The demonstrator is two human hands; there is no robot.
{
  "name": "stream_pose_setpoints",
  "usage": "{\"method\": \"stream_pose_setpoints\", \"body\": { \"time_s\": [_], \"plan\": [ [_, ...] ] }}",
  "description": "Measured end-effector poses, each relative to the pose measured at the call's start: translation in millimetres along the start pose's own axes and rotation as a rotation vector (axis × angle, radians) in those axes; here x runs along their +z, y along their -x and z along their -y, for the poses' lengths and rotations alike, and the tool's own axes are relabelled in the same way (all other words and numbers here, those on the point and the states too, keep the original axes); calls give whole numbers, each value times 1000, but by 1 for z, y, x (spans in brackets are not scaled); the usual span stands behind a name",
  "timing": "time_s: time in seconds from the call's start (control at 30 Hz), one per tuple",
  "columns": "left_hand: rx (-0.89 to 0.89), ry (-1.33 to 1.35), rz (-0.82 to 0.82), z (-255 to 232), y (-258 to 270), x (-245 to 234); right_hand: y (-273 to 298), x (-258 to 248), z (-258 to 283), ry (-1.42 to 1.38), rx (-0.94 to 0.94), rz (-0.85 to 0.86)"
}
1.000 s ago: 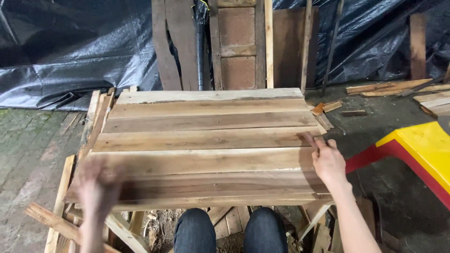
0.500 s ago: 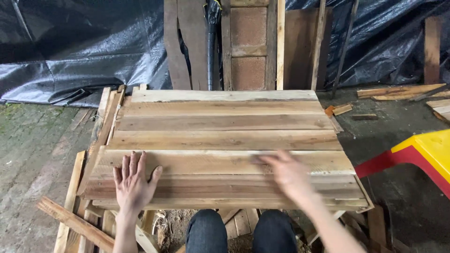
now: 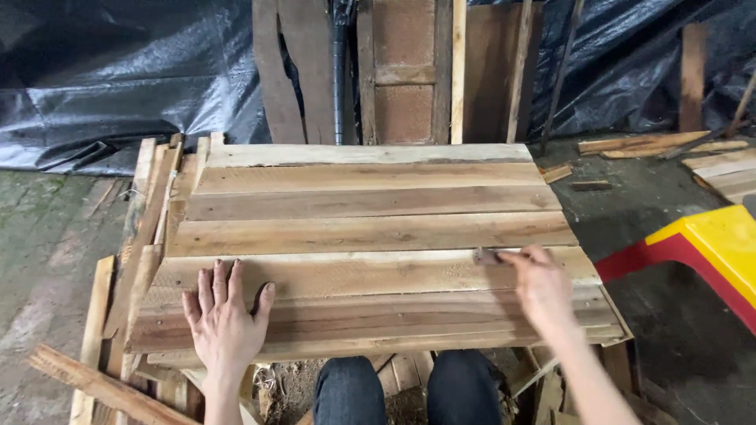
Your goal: Sanding the top and edges of a wooden table top by hand using sandpaper to smooth the surface.
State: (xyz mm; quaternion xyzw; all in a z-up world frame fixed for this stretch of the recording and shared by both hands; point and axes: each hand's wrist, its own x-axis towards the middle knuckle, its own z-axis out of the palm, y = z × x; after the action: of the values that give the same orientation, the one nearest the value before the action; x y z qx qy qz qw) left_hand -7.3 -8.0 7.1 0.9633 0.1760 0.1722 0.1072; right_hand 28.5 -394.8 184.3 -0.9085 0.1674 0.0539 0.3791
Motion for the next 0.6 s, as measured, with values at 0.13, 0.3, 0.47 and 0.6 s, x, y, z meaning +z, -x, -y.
{"method": "stream_pose_setpoints", "body": {
  "time_s": [0.13, 0.3, 0.47, 0.6],
  "plan": [
    [2, -3, -55, -1, 1, 3, -14, 80, -64, 520, -725, -53],
    [11, 4, -37, 1, 2, -4, 26, 16, 32, -55, 163, 58],
    [14, 7, -73, -1, 2, -1, 4, 53, -25, 271, -155, 151],
    [18, 10, -106, -1, 2, 3, 16, 36, 0, 20, 58, 45]
  ]
}}
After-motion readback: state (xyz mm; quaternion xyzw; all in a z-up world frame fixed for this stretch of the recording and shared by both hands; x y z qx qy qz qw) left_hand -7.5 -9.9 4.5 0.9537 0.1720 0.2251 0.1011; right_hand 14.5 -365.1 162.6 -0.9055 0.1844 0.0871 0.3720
